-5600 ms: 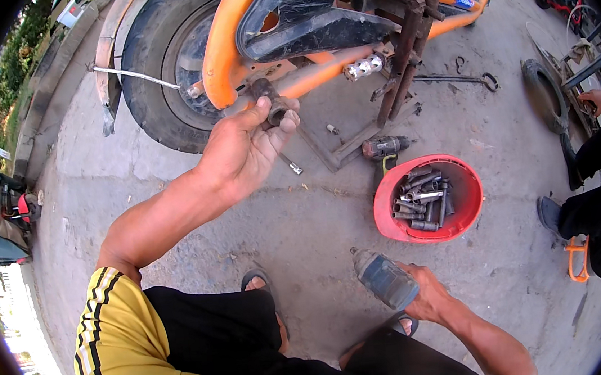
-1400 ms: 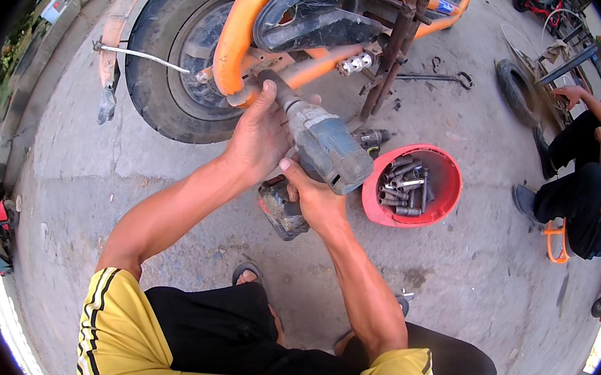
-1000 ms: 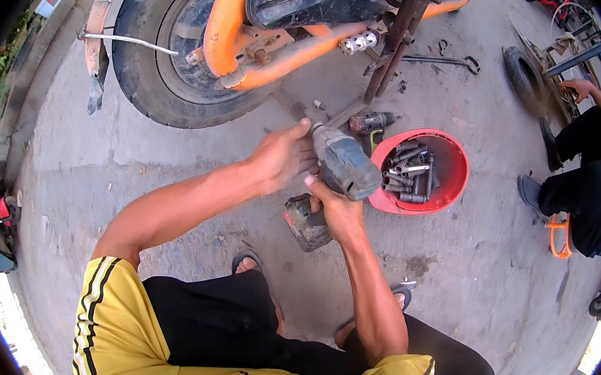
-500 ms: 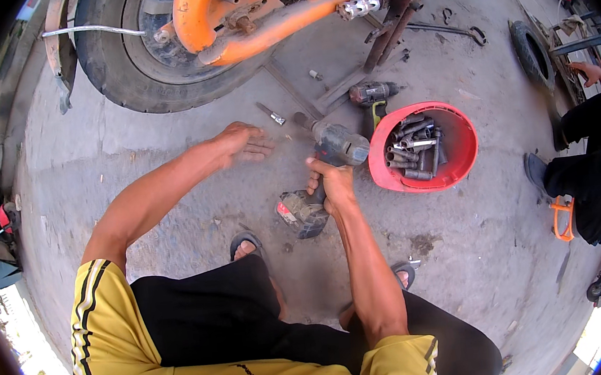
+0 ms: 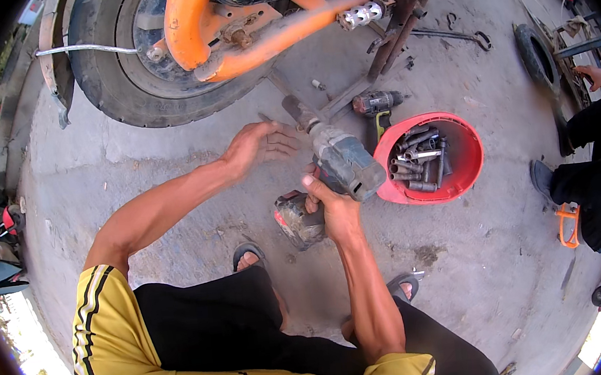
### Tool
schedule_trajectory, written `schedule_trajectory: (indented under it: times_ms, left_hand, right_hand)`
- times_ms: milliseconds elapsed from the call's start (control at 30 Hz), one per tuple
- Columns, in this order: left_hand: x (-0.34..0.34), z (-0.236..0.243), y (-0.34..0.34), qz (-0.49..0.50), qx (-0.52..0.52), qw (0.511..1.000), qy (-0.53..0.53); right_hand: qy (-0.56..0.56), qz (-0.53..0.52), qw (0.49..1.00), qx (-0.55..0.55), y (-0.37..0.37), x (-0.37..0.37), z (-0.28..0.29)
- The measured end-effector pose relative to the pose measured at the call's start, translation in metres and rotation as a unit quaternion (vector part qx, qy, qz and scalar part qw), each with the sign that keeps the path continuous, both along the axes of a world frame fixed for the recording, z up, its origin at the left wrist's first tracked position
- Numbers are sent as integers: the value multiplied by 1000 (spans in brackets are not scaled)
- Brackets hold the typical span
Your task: The person uses a cordless impact driver to remove and install bolts on the rear fender and brake assembly of an orange scooter. They switch between tools, select sockets from a red bucket, and tighten fasteners by hand and with the driver.
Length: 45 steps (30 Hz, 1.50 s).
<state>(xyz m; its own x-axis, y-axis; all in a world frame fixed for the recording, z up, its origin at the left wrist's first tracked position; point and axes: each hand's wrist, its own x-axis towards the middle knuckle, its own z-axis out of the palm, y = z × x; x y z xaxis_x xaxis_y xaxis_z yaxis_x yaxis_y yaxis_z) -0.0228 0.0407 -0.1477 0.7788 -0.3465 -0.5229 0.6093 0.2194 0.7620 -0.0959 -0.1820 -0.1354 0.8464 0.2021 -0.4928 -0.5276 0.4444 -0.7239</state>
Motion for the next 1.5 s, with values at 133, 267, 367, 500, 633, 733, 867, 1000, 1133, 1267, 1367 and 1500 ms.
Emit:
schedule_trajectory:
  times_ms: [133, 267, 367, 500, 633, 733, 867, 1000, 1133, 1267, 1367, 1500]
  left_hand:
    - [-13, 67, -35, 10, -55, 977, -207]
    - [-11, 115, -45, 88, -31, 961, -259]
    - [-2, 115, -38, 125, -47, 963, -233]
    - [9, 115, -34, 152, -56, 964, -213]
    - [13, 133, -35, 184, -95, 964, -166]
    - [12, 138, -38, 202, -115, 959, -165]
    - [9, 134, -44, 220, -120, 950, -186]
    - [5, 116, -34, 159, -138, 961, -179]
    - [0, 120, -36, 131, -138, 973, -134]
    - [0, 115, -39, 116, -147, 970, -157]
    - [-3, 115, -40, 109, -143, 969, -172]
    - [-4, 115, -39, 97, -116, 977, -152]
  right_hand:
    - [-155, 22, 985, -73, 9, -4, 37]
    - [-189, 30, 976, -101, 20, 12, 68]
    - [-166, 60, 979, -101, 27, 33, 84]
    - [-193, 52, 974, -104, 35, 42, 80]
    - [-210, 75, 968, -119, 41, 55, 96]
    - [-265, 100, 935, -212, 28, 66, 97]
    - [-290, 86, 926, -226, 23, 70, 87]
    - [-206, 57, 971, -109, 40, 57, 86]
    - [-196, 42, 976, -86, 46, 54, 85]
    - [-213, 13, 969, -125, 53, 51, 98]
    - [-220, 32, 966, -132, 46, 57, 94]
    - [-200, 43, 973, -106, 45, 57, 91]
